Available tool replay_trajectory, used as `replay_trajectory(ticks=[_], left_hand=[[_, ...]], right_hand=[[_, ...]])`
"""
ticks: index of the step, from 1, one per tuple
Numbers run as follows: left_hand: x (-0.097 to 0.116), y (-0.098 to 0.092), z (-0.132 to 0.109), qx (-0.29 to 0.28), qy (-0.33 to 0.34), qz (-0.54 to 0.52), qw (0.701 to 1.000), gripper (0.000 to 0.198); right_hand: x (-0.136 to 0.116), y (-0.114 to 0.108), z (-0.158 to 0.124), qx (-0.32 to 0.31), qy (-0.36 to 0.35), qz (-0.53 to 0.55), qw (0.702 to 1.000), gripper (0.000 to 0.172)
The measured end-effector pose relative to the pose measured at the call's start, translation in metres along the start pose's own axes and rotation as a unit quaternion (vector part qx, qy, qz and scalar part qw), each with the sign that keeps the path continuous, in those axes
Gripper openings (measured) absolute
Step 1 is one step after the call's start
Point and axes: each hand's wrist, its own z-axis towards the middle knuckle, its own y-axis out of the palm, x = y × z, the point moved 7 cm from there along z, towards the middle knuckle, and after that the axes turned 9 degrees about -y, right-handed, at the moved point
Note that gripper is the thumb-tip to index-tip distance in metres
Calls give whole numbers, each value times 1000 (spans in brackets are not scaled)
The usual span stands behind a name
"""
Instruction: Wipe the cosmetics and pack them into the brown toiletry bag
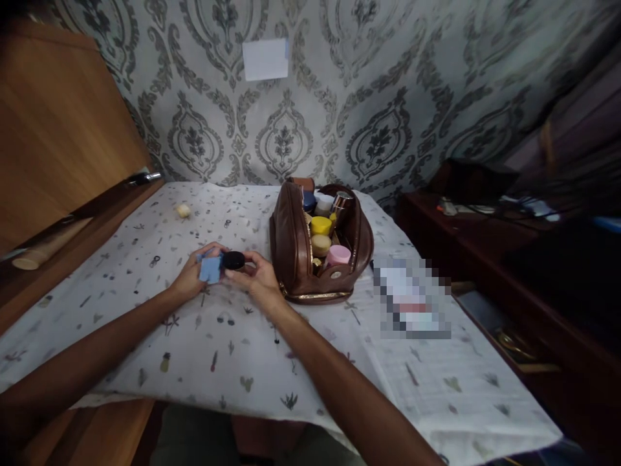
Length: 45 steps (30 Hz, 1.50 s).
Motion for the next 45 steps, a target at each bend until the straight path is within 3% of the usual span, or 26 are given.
replay_trajectory(ticks=[5,11,16,23,27,31,36,41,45], left_hand=[[18,10,-13,-15,71,106,992,45],[20,8,-13,-6,101,174,979,35],[11,4,-10,-8,73,136,988,44],[15,4,-7,-2,54,65,996,50],[11,1,-4,8,50,45,998,48],[1,10,-6,-56,-4,14,998,53],[0,19,-12,-89,-36,-11,995,58],[0,25,-15,-70,-59,-30,995,57],[18,32,-14,-29,-46,-69,996,57]], right_hand=[[-3,0,1,13,18,79,997,53],[-2,0,0,-2,44,50,998,51],[-7,-2,-1,13,34,10,999,47],[3,3,-2,-18,61,50,997,52],[0,6,-1,-47,17,23,998,54],[-10,-1,1,-16,-61,-64,996,49],[-30,0,-5,-5,-168,-232,958,40],[-43,9,-13,-14,-214,-301,929,40],[-62,12,-15,-7,-223,-308,925,45]])
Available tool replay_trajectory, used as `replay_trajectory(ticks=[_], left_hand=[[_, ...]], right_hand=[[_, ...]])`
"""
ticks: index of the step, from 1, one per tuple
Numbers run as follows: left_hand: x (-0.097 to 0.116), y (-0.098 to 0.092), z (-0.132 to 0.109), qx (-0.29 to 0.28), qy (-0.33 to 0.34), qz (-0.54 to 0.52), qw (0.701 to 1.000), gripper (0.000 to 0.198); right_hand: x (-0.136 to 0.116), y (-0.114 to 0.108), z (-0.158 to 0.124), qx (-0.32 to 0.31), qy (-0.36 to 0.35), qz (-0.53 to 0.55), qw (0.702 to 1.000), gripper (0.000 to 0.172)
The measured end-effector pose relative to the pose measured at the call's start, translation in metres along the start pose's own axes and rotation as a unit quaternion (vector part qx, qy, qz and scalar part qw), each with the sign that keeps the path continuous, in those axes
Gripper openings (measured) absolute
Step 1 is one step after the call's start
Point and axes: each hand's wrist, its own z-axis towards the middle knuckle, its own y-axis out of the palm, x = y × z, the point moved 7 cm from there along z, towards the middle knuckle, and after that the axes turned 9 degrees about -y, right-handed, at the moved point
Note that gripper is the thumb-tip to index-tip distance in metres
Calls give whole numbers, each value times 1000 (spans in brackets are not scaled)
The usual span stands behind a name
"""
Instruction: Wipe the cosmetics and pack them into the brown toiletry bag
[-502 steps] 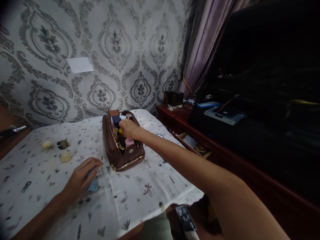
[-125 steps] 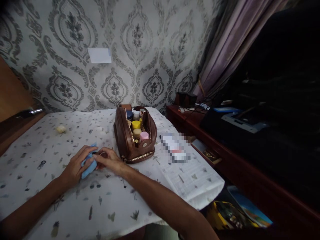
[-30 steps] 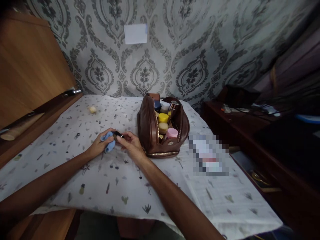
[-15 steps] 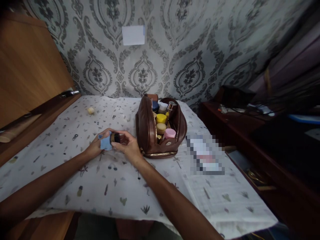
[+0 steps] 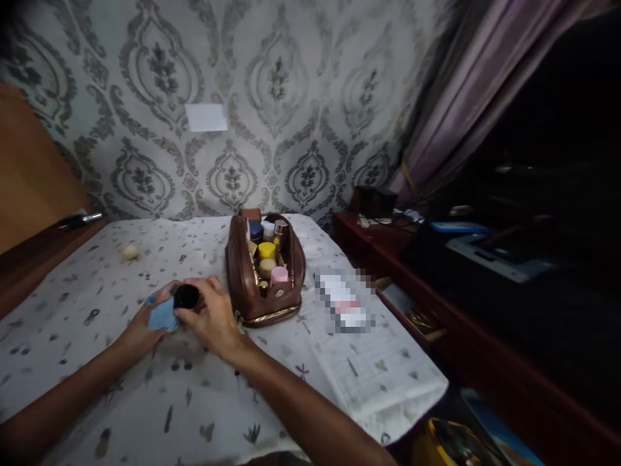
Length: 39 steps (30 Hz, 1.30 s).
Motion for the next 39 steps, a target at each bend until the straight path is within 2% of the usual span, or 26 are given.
replay_trajectory(ticks=[4,6,9,12,14,17,19,21,23,26,29,32,35,39], left_hand=[[23,16,3,36,-14,-44,998,52],[37,28,6,41,0,-43,998,46],[62,51,12,20,61,-13,998,41],[87,74,18,-9,162,76,984,29],[98,87,21,-9,227,202,952,24],[98,102,24,10,288,424,859,29],[91,106,24,12,305,503,808,37],[84,106,22,11,317,529,787,41],[79,106,19,15,333,534,777,42],[77,105,15,25,369,526,766,39],[76,106,15,18,387,511,768,37],[75,106,15,8,393,498,773,36],[74,106,14,-2,396,492,775,36],[73,106,14,-9,391,490,779,38]], right_hand=[[-33,-19,9,-14,-46,-2,999,46],[-52,-32,12,-28,-82,-15,996,46],[-71,-56,16,-29,-113,-43,992,46],[-81,-86,22,-9,-126,-66,990,45],[-83,-109,28,18,-127,-78,989,43],[-79,-148,43,70,-124,-107,984,41],[-70,-171,56,92,-116,-143,979,40],[-60,-187,72,88,-101,-221,966,41],[-50,-191,90,40,-82,-327,941,41],[-33,-182,111,-80,-55,-469,878,35],[-22,-166,124,-187,-54,-550,813,33],[-16,-152,131,-261,-40,-596,758,35],[-16,-144,135,-298,-9,-620,726,34],[-17,-138,135,-333,17,-615,714,36]])
